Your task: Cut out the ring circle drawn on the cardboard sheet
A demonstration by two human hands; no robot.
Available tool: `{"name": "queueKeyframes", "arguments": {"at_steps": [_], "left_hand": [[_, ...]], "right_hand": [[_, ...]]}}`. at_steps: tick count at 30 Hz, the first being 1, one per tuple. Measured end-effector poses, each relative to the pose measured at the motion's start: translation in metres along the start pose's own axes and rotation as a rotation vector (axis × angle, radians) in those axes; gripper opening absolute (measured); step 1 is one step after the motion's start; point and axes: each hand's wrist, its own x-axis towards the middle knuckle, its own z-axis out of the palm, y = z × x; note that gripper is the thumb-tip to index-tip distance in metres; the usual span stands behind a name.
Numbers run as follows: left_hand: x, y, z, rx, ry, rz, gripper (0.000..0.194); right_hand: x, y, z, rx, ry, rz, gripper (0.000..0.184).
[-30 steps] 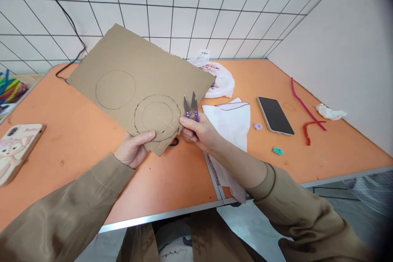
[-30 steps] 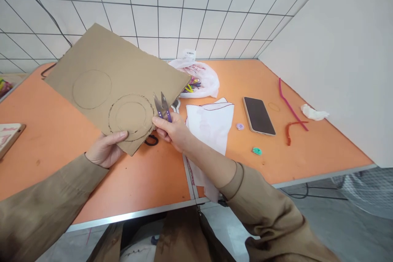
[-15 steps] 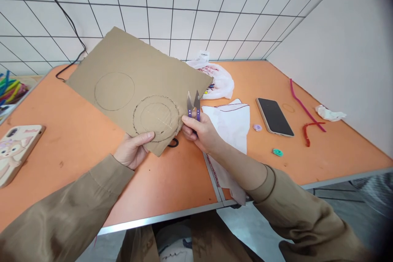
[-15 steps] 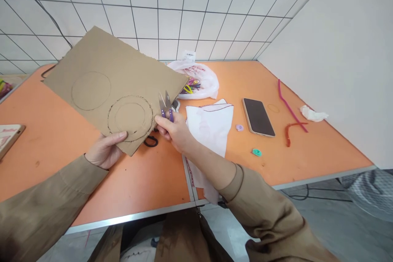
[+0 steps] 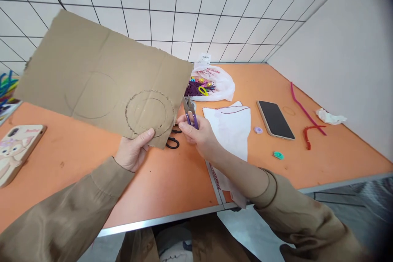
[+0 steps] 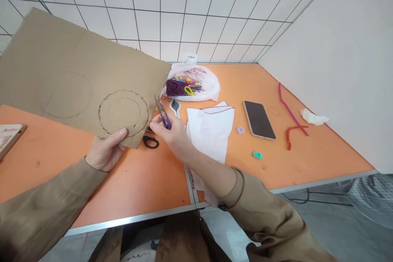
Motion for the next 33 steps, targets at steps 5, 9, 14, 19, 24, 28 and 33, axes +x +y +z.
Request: {"name": "queueKeyframes", "arguments": {"at_steps": [5,9,14,19,24,28,33], "left_hand": [[-0.001,-0.001,-0.004,0.037,-0.152,-0.078,0.057],[-0.002,-0.001,-0.003,0.056,-0.185,-0.053,0.052],[-0.003,-0.003,-0.002,0.070,-0.162,-0.079,0.057],[-0.002,-0.004,-0.003,0.067,-0.156,-0.086,0.063],[0.000,-0.001,-0.001,0.062,-0.120,-0.075,0.064],[0.003,0.001,-0.004,0.073,-0.105,-0.046,0.068],[0.003,0.002,-0.011,0.084,-0.195,-0.082,0.061]], "right_hand": [[0.001,-0.003,0.003,-0.053,-0.126,0.039,0.035],[-0.002,-0.003,0.006,-0.040,-0.103,0.037,0.030],[-0.001,-0.004,0.008,0.100,-0.097,0.094,0.027],[0.000,-0.003,0.010,0.255,-0.056,0.163,0.032],[-0.002,-0.002,0.010,0.210,-0.080,0.121,0.038],[-0.002,0.003,0.009,0.142,-0.078,0.064,0.039],[0.000,0.005,0.006,0.062,-0.137,0.039,0.036]]}}
